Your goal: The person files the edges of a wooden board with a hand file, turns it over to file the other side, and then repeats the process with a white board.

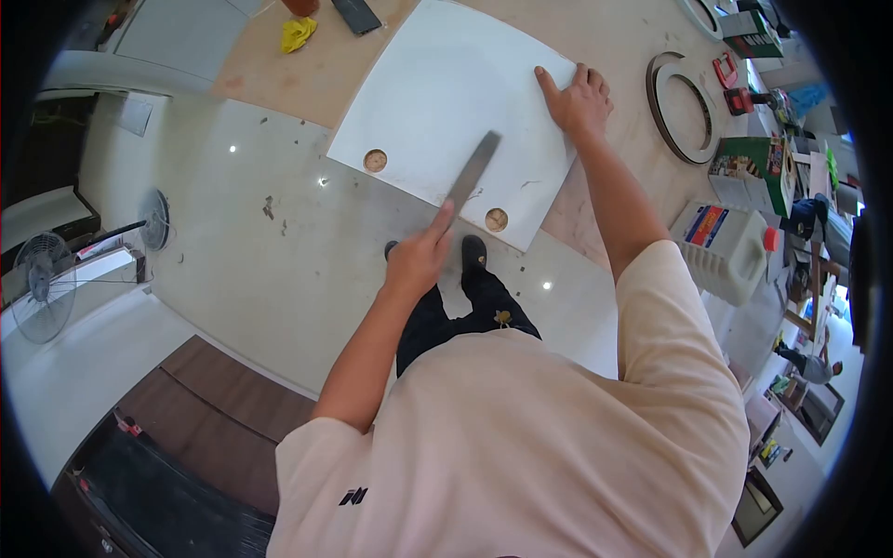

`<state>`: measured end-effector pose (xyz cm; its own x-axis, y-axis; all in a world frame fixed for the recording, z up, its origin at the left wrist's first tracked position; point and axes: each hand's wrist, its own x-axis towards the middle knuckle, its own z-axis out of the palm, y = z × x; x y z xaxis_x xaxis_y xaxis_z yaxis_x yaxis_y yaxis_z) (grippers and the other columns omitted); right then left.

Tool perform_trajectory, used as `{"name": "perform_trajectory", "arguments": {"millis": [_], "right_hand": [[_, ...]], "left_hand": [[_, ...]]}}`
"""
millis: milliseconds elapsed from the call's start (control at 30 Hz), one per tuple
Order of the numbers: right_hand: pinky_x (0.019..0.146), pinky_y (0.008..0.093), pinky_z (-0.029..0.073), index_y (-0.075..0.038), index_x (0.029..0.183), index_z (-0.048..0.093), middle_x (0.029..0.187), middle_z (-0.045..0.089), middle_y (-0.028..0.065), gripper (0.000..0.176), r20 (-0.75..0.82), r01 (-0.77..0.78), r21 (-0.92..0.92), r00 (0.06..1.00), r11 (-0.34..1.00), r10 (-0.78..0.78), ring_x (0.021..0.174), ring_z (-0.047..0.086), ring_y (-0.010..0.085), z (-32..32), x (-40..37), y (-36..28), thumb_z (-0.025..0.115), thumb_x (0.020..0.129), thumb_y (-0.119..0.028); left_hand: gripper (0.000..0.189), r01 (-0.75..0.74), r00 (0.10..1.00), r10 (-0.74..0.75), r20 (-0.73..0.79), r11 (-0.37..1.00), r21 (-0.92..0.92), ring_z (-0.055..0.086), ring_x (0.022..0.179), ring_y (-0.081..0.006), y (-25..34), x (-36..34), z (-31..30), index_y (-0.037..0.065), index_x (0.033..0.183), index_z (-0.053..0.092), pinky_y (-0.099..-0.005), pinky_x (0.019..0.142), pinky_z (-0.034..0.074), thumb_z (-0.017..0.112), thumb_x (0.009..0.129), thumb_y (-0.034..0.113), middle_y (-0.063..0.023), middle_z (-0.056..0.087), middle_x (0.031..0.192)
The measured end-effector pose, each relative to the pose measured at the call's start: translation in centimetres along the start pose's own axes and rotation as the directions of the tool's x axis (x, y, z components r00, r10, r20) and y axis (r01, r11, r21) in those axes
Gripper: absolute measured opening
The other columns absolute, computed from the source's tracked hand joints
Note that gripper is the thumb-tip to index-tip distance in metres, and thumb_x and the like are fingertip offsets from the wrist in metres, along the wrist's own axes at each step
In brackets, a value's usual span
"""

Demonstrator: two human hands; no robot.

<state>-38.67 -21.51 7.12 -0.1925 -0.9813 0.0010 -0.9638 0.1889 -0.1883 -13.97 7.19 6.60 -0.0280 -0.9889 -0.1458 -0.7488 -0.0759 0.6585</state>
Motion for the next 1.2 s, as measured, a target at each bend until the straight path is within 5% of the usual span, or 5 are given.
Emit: {"name": "perform_trajectory", "arguments": {"millis": [267,367,467,667,1200], "right_hand": [[0.114,0.0535,0.026,-0.002,0.148,0.041,0.152,0.04,0.0213,0.097,-0.021,0.027,0.024,0.999,0.999,-0.026,0.144,0.031,0.0372,-0.3,0.0,0.4,0.049,0.086,-0.076],[0.114,0.0501,0.025,-0.002,0.148,0.04,0.152,0.041,0.0163,0.096,0.007,-0.007,0.004,1.0,1.0,0.007,0.143,0.03,0.0337,-0.3,0.2,0.1,0.05,0.086,-0.075],[0.114,0.0504,0.025,-0.003,0.149,0.04,0.152,0.041,0.0154,0.094,-0.017,0.0,0.01,1.0,1.0,0.0,0.144,0.029,0.0329,-0.1,0.3,0.6,0.049,0.087,-0.073],[0.116,0.0525,0.023,-0.004,0.149,0.04,0.154,0.038,0.0183,0.092,-0.002,0.009,0.077,1.0,0.997,-0.009,0.145,0.029,0.0356,-0.5,0.1,0.7,0.048,0.089,-0.072],[0.113,0.0527,0.024,-0.002,0.146,0.043,0.15,0.042,0.0149,0.089,-0.039,0.052,0.055,0.998,0.997,-0.05,0.142,0.03,0.0327,0.7,0.2,1.2,0.05,0.089,-0.07]], "left_hand": [[0.055,0.111,0.992,-0.113,-0.046,0.992,-0.052,0.066,0.074,-0.0364,-2.8,-6.5,-1.3,0.029,0.151,0.043,-0.0467,0.063,0.053,0.06,0.098,0.027,-0.0146,0.068,0.083],[0.055,-0.08,0.995,0.08,-0.061,0.997,0.0,0.066,0.069,-0.0348,0.5,-3.5,2.6,0.029,0.151,0.044,-0.0462,0.061,0.053,0.06,0.098,0.028,-0.0139,0.068,0.08],[0.052,-0.003,0.986,-0.004,0.166,0.999,0.041,0.068,0.078,-0.0358,6.2,0.7,2.9,0.02,0.147,0.05,-0.0452,0.071,0.055,0.064,0.096,0.024,-0.0166,0.07,0.091],[0.053,0.074,0.996,-0.072,-0.049,0.997,0.023,0.067,0.076,-0.0355,0.5,-9.0,2.4,0.019,0.149,0.047,-0.0438,0.068,0.054,0.061,0.097,0.025,-0.0153,0.069,0.083],[0.054,0.084,0.993,-0.088,-0.08,0.995,-0.053,0.065,0.073,-0.039,1.2,-8.1,4.2,0.026,0.15,0.043,-0.0496,0.067,0.052,0.059,0.099,0.026,-0.0167,0.066,0.078]]}}
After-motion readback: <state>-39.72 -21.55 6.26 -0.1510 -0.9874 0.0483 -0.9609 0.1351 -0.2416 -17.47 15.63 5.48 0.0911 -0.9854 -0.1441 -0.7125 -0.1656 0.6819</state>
